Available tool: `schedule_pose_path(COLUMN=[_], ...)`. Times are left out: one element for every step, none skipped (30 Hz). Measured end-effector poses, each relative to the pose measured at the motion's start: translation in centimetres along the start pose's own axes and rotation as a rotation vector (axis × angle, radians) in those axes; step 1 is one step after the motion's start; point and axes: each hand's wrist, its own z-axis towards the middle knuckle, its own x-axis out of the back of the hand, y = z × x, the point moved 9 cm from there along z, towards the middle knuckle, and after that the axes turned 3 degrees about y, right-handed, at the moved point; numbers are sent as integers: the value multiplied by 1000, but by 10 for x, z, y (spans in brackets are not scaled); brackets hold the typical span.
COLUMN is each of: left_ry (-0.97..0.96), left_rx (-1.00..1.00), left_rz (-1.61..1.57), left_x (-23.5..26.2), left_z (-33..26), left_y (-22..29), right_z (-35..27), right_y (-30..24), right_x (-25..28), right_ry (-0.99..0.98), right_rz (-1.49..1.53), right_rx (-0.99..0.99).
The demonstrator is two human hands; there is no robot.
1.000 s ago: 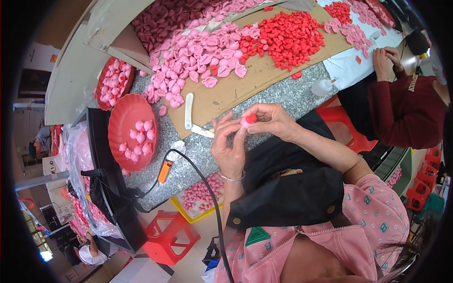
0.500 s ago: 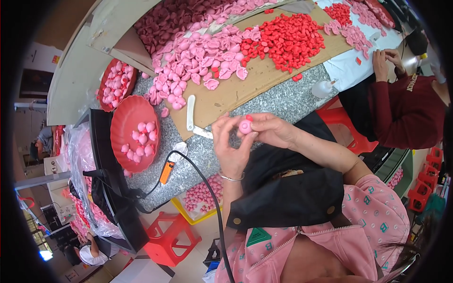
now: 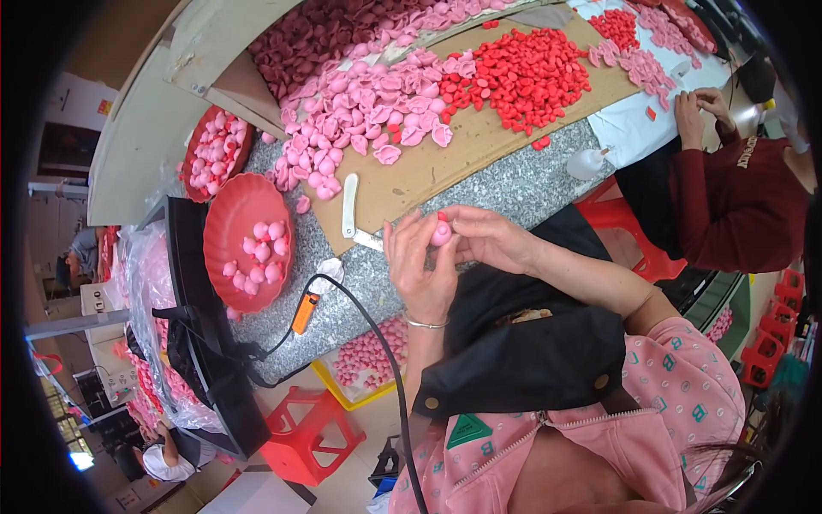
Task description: Assembling small pink clay or wax components into finished pieces at a workbench.
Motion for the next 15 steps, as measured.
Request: schedule_pose_path(left_ry=[15, 29, 30, 40, 50, 49, 52, 54, 54, 61, 68, 68, 68, 68, 72], left_rx=[17, 34, 34, 32, 30, 29, 33, 37, 36, 39, 41, 41, 37, 33, 34], left_rz=[1, 3, 4, 1, -3, -3, -5, -7, -6, -14, -22, -20, -25, -30, -25], left_x=[0, 0, -1, -1, -2, -3, -4, -4, -4, -3, -2, 0, 3, 6, 9], left_z=[0, -1, -1, -2, -2, -2, -2, -1, -1, -1, -1, -1, -1, -1, -2], left_y=[-2, -4, -5, -7, -7, -6, -6, -6, -7, -8, -9, -9, -9, -8, -10], right_z=[-1, -2, -3, -4, -6, -8, -8, -9, -8, -8, -9, -8, -8, -8, -7], right_y=[0, -3, -5, -6, -10, -13, -13, -14, -15, -15, -16, -17, -16, -15, -14], right_x=[2, 4, 5, 5, 5, 6, 7, 9, 9, 8, 8, 7, 6, 5, 5], right_ry=[0, 1, 2, 0, 12, 25, 26, 30, 33, 33, 52, 70, 67, 85, 100], right_rz=[1, -43, -87, -87, -116, -147, -146, -155, -165, -164, -183, -203, -201, -221, -242], right_rx=[1, 34, 65, 65, 91, 119, 120, 129, 137, 138, 137, 137, 136, 141, 145])
